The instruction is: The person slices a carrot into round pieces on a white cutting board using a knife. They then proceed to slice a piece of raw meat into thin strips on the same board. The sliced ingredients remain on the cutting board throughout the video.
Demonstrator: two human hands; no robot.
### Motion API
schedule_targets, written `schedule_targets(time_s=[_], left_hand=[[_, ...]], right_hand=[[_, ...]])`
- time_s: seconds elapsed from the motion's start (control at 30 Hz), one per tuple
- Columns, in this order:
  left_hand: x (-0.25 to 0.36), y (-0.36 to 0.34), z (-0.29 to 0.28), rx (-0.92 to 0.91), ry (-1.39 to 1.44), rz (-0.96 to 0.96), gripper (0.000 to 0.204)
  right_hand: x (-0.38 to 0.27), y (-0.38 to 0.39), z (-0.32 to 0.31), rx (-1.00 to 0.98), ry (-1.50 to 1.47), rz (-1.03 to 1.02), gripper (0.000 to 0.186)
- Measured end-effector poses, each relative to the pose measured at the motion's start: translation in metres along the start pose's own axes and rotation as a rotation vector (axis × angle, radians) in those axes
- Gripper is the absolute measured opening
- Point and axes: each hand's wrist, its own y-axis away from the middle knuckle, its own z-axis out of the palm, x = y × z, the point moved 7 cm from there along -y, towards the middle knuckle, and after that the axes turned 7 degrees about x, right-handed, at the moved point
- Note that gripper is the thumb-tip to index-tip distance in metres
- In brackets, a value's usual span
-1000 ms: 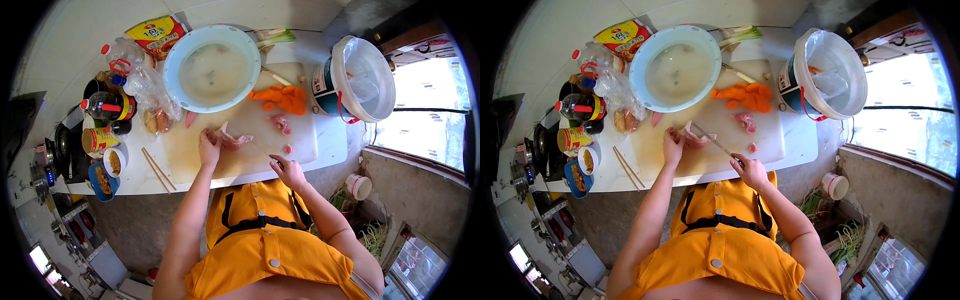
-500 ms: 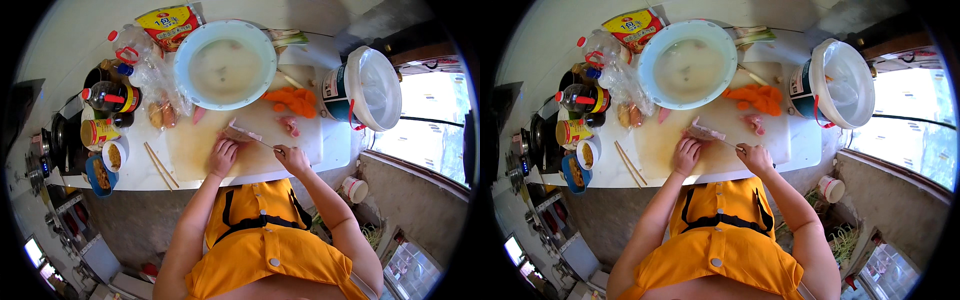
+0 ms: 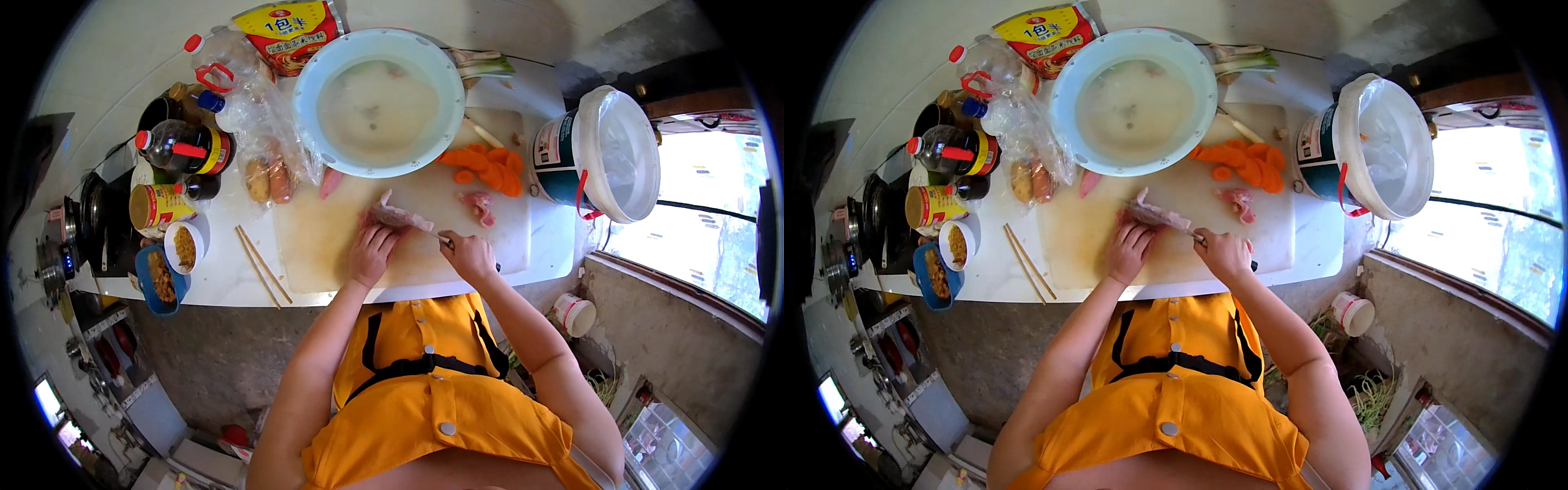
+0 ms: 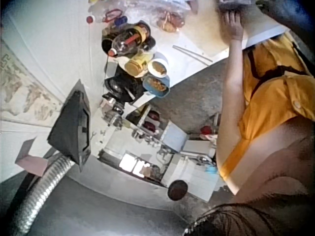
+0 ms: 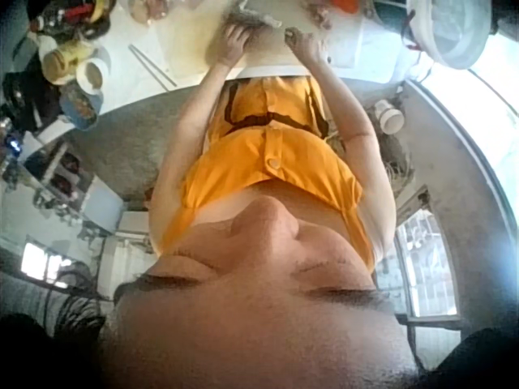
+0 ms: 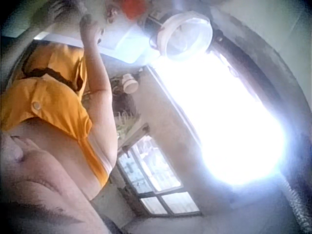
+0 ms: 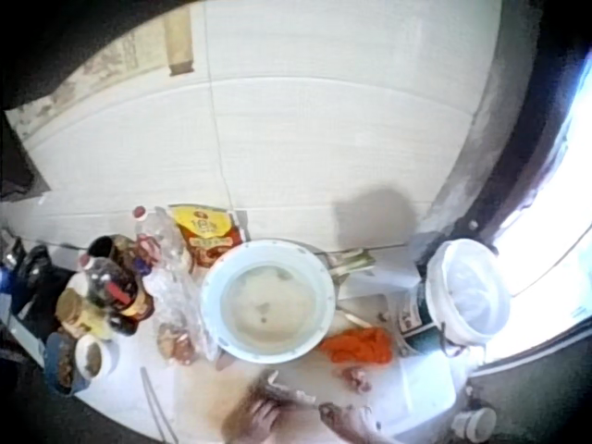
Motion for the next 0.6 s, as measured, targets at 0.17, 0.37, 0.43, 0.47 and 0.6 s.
schedule_targets(time_s=[0.17,0.37,0.43,0.47,0.6], left_hand=[[-0.009,0.005,0.004,-0.021,0.132,-0.027,0.019],[-0.035,-0.006,-0.012,-0.024,0.095,-0.201,0.031],[-0.033,-0.003,-0.012,0.021,0.089,-0.198,0.029],[-0.032,-0.002,-0.012,0.043,0.086,-0.197,0.028],[-0.027,0.002,-0.009,0.085,0.127,-0.265,0.028]], right_hand=[[-0.002,-0.002,0.002,-0.032,0.027,-0.012,0.03],[-0.021,0.008,-0.006,-0.078,-0.035,-0.022,0.029],[-0.02,-0.001,0.0,-0.077,0.019,-0.003,0.029],[-0.019,-0.005,0.0,-0.055,0.009,0.001,0.029],[-0.015,-0.008,0.001,-0.025,-0.048,0.002,0.03]])
